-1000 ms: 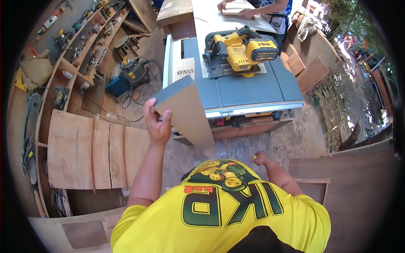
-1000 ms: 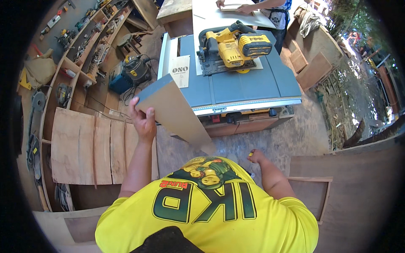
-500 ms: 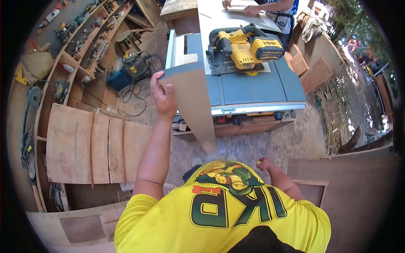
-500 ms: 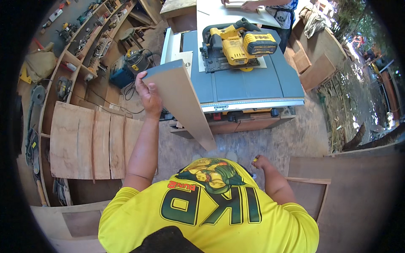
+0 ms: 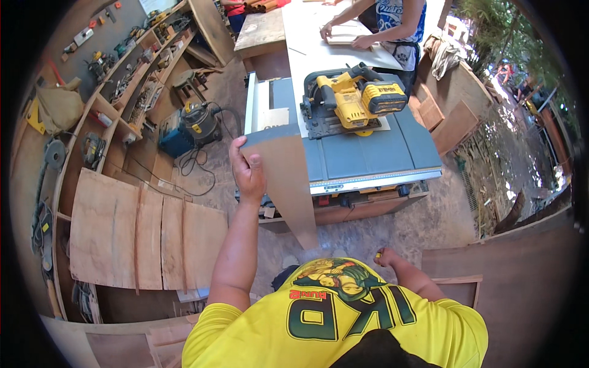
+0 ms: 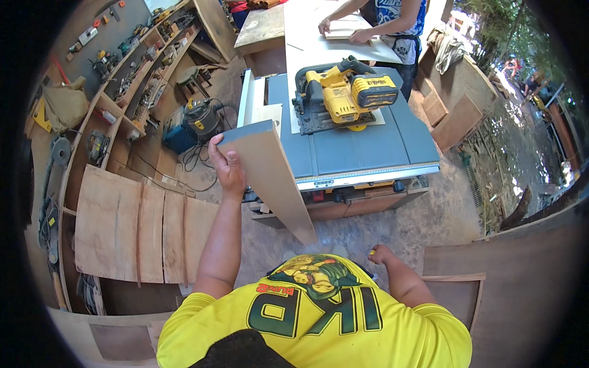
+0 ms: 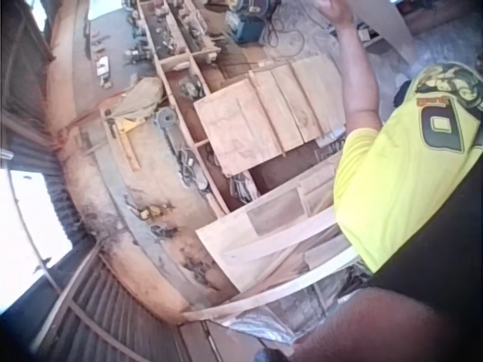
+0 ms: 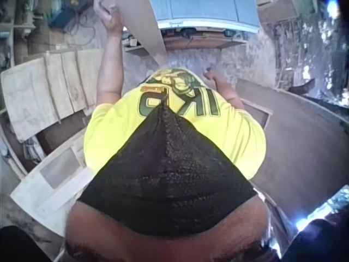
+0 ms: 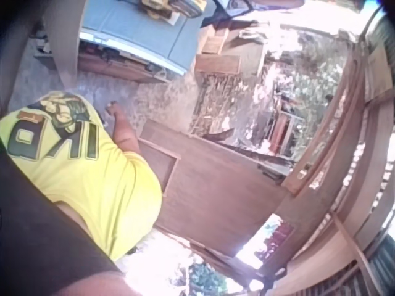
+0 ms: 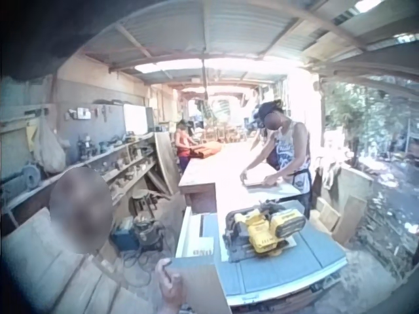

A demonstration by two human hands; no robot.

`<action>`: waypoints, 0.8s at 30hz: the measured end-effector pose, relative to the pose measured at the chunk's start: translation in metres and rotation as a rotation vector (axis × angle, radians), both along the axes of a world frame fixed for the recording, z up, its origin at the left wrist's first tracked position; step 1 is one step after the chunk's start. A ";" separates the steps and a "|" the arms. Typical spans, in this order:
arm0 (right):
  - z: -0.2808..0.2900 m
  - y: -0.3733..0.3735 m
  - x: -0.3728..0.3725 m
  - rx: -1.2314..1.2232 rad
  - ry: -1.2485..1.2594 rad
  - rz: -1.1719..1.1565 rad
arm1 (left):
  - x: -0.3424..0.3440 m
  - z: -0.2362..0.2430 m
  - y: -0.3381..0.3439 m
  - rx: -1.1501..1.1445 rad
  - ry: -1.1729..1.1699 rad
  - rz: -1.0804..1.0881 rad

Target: The person feeds a wooden board through a thickness planer, checks its edges with a combination square, and carries it across the workshop. The person then measures the board with a tape measure and marks it using a pencil.

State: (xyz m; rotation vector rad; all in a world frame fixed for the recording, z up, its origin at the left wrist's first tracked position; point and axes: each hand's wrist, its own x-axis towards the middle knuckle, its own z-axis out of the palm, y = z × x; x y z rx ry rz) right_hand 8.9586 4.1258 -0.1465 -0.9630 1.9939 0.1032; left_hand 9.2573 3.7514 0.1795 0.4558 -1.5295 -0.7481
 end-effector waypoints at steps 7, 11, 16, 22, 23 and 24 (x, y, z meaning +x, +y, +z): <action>0.007 -0.003 0.007 -0.002 0.031 0.026 | 0.000 -0.002 0.001 0.017 0.001 -0.001; -0.002 0.000 0.005 0.000 -0.001 0.026 | -0.001 0.003 0.005 -0.002 -0.025 0.042; 0.003 -0.006 0.004 0.038 0.008 0.031 | 0.000 0.000 0.004 -0.001 -0.052 0.041; 0.017 -0.022 0.004 0.098 -0.082 -0.012 | 0.000 0.001 0.007 0.036 -0.015 -0.018; 0.007 -0.021 0.004 0.026 -0.003 0.025 | -0.002 0.000 0.007 0.054 0.021 -0.060; -0.001 -0.019 0.002 -0.047 0.077 0.062 | -0.004 0.001 0.006 0.055 0.022 -0.061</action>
